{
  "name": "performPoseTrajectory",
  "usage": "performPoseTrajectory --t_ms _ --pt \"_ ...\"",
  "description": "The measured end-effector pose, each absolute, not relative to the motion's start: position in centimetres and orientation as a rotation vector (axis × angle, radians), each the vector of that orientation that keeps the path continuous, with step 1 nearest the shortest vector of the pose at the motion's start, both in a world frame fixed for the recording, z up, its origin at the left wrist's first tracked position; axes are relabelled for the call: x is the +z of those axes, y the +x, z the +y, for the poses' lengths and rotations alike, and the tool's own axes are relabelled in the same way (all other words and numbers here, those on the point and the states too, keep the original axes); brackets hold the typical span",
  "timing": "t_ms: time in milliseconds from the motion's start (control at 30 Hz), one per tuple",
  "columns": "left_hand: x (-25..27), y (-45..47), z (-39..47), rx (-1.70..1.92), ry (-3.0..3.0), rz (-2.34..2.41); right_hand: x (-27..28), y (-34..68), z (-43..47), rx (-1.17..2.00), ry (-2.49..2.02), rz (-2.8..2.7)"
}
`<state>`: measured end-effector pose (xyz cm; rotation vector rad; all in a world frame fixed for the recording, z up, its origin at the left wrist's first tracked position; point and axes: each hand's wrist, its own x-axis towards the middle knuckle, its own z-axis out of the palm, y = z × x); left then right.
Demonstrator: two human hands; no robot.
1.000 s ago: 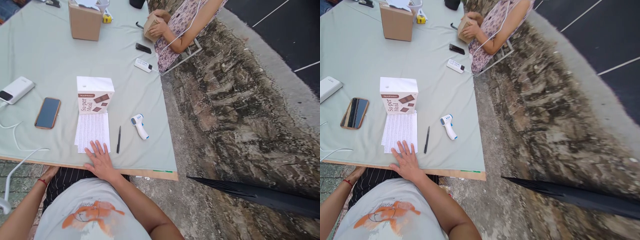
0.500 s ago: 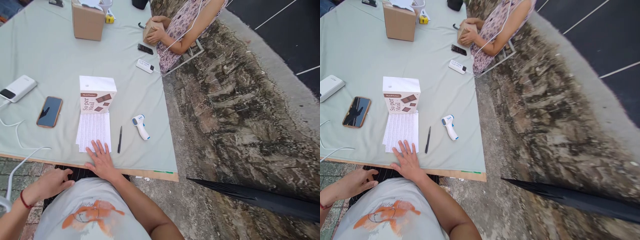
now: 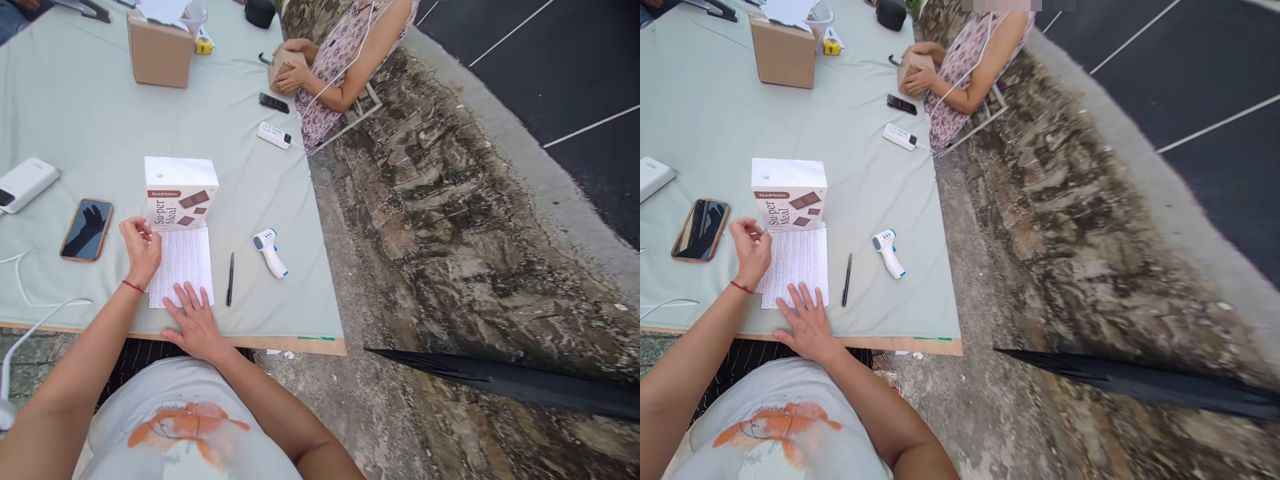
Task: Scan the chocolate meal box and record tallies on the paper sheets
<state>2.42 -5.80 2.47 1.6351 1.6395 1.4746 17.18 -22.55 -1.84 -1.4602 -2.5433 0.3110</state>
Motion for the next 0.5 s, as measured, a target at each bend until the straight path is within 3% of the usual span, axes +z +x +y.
performPoseTrajectory --t_ms 233,500 --pt "-1.4 1.9 -4.2 1.438 1.669 1.672 -1.9 17.0 -22.7 0.326 -1.459 -2.516" --pt "-0.8 1.8 -4.2 1.195 1.801 1.577 -1.4 20.0 -22.0 0.46 -1.341 -2.292"
